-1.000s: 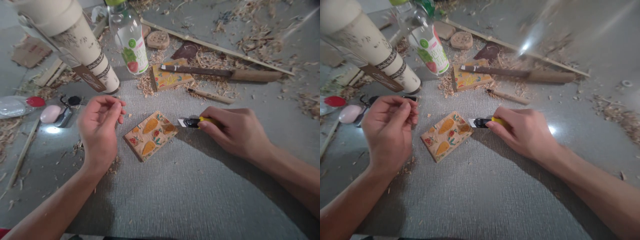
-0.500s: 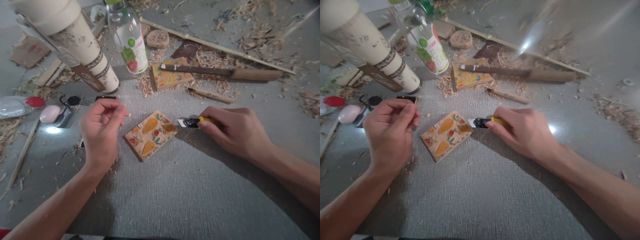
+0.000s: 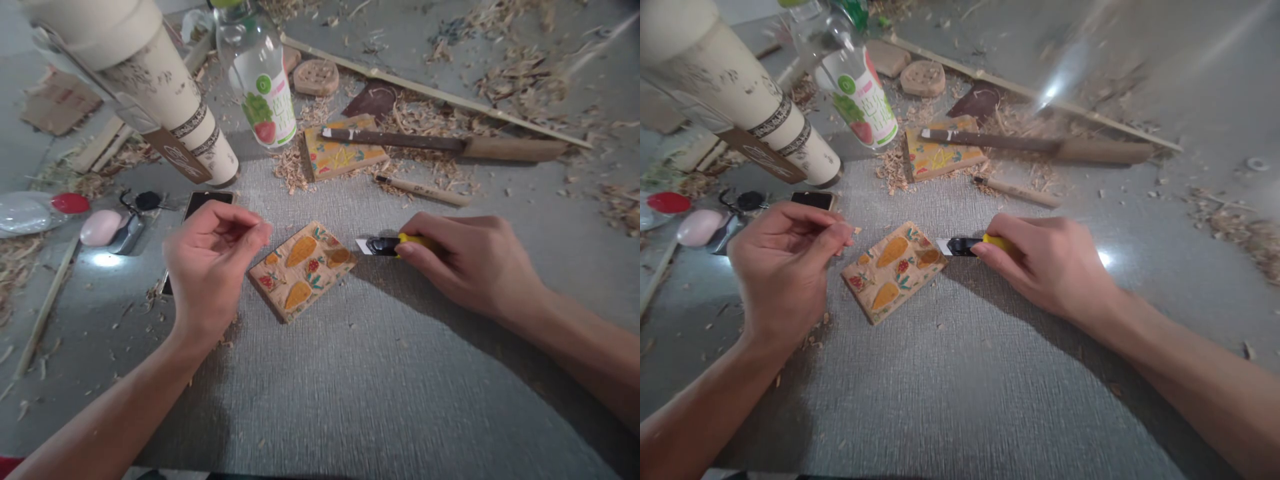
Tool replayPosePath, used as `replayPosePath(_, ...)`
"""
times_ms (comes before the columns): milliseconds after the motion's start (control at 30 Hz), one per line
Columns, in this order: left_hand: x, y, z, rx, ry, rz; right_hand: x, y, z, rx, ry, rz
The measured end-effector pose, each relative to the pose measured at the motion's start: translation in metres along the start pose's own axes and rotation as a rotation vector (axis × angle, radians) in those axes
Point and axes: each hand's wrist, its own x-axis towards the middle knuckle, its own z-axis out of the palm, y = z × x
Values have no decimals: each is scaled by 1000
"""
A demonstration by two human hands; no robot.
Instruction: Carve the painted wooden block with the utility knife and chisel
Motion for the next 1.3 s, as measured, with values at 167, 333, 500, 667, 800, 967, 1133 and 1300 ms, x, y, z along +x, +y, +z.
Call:
replayPosePath(167,-1,10,1,52,-51,103,2,-2,-2,4,3,-14)
replayPosePath(333,-4,13,-2,40,-155,92,1,-1,-1,0,11,-41)
replayPosePath(500,-9,13,-8,87,-310,277,2,-1,-1,-1,16,-68)
replayPosePath(667,-2,34,-17,363,-514,950,5,-4,-3,-12,5,-65)
replayPosePath(800,-1,57,-29,487,-620,1119,7,-4,-3,-11,13,-58)
replayPosePath(967,-7,62,-32,522,-621,1072,7,-4,-3,1,22,-60)
replayPosePath(1133,-6,59,-26,473,-580,1101,6,-4,-3,-9,13,-64)
replayPosePath(1300,-9,54,-27,429,-601,1027,6,-4,-3,-13,21,-68)
